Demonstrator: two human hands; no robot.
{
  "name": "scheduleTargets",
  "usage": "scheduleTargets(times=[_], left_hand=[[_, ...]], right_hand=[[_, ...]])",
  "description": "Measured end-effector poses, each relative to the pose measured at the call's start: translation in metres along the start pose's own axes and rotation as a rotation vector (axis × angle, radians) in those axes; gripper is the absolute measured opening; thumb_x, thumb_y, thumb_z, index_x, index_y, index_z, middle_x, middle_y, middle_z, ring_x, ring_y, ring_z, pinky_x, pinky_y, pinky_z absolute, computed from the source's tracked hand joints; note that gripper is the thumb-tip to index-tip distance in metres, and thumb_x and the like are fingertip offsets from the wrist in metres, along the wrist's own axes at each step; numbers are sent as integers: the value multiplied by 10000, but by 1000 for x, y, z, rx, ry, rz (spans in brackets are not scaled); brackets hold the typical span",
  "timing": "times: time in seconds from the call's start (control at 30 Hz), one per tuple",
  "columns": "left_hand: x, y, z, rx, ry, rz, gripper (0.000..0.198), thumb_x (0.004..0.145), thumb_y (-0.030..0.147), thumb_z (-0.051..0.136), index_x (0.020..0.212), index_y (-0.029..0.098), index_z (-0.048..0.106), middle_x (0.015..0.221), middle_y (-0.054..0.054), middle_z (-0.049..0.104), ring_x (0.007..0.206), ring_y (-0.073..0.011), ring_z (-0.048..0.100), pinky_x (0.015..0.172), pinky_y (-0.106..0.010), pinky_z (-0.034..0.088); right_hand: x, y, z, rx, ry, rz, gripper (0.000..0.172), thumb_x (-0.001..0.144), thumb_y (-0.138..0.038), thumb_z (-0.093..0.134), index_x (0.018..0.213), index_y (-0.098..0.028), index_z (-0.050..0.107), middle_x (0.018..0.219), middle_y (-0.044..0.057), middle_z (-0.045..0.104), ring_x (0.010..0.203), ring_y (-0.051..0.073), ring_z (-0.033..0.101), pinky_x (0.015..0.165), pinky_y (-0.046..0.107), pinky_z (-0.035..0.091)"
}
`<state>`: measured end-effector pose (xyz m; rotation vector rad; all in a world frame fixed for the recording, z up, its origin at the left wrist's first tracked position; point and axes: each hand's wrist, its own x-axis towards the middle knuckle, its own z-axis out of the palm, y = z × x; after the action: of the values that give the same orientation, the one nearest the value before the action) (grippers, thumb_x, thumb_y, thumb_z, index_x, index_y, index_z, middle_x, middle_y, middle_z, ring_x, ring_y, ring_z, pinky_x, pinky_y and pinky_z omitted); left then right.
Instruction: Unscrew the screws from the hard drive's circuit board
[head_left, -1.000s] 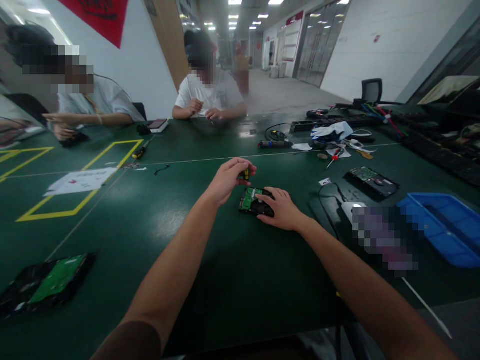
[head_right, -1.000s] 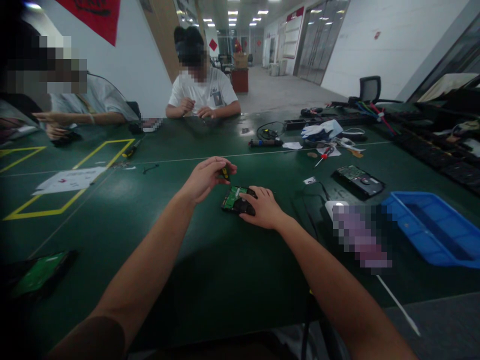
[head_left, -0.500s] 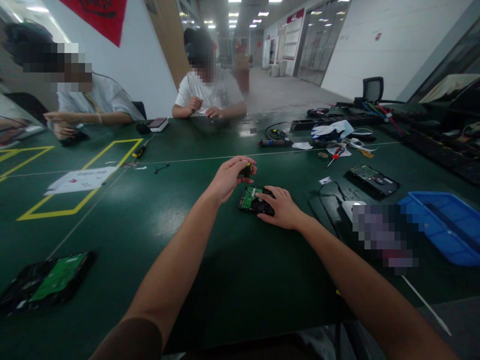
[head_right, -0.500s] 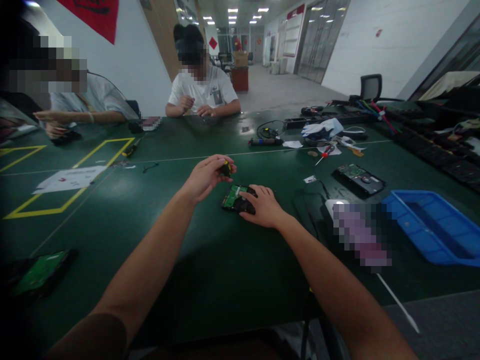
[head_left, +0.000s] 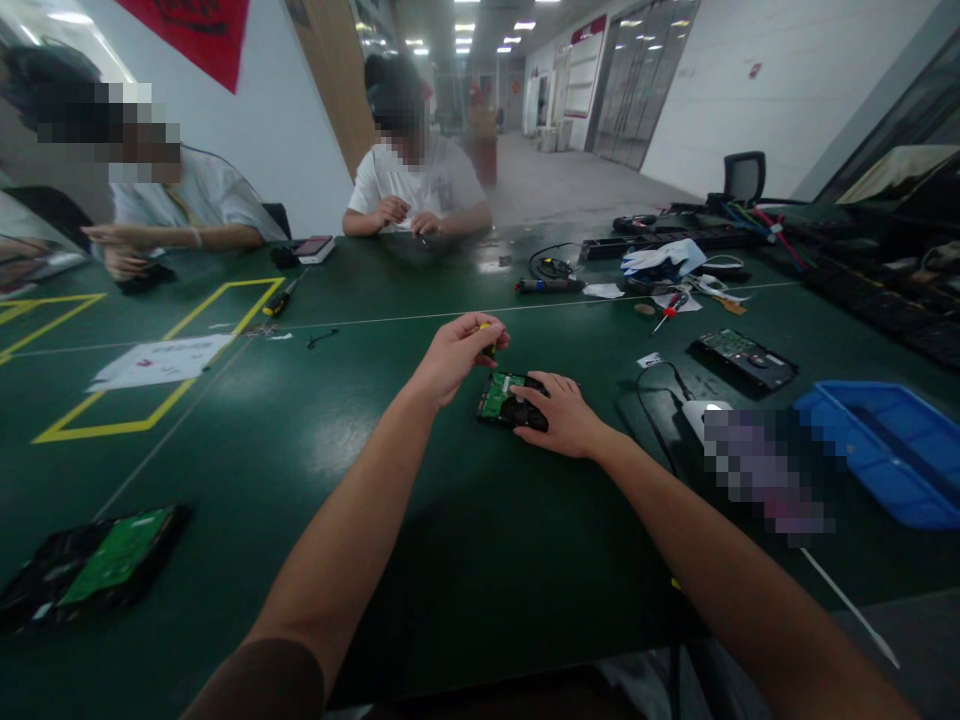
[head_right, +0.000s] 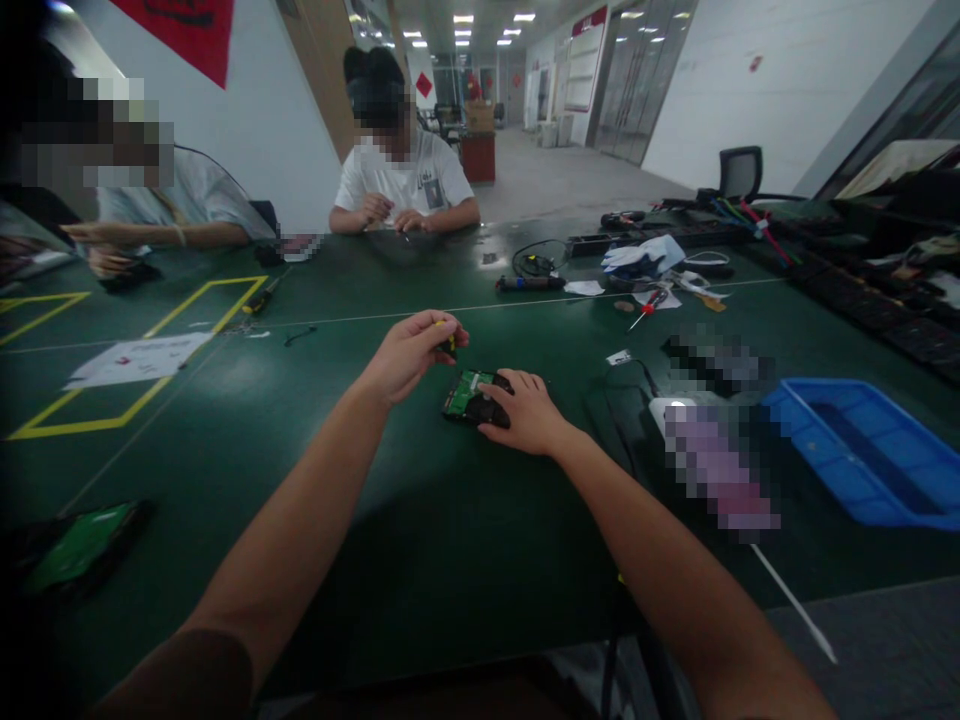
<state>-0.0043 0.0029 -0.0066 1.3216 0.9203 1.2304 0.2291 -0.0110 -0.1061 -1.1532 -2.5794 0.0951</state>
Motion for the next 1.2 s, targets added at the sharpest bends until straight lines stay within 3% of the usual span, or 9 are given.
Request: scheduleTargets(times=[0.4,0.63,0.93,1.2], left_hand=[[1,-2,-3,10,-7,19,210,907,394,693,954,198,751,1017,-77,727,943,-184,667,645,-241,493],[1,0,-7,60,95,10,275,882,407,721,1064,212,791,1162,-79,727,1003,-183,641,643,-222,495],[7,-5,-12,-34,139,-10,233,864,365,752,1032,207,719,965,-59,704,887,-178,661,660,-256,542],[9,-7,-18,-149,168,-48,197,855,338,756,925,182,657,959,-86,738,849,-178,684,677,-276,541]], right_hand=[[0,-1,-2,-7,-3,-4,706,908,-651,618,1511,-298,511,1540,163,425,1409,399,401,1157,614,293],[0,0,-1,6,-7,-6,707,908,-649,619,1514,-304,504,1547,159,422,1416,404,389,1158,617,284],[0,-1,-2,2,-2,-2,705,902,-637,636,1506,-296,510,1544,162,418,1405,400,397,1152,605,297],[0,1,-2,-3,-12,-7,714,906,-651,621,1515,-298,498,1546,161,416,1403,402,398,1151,606,299]])
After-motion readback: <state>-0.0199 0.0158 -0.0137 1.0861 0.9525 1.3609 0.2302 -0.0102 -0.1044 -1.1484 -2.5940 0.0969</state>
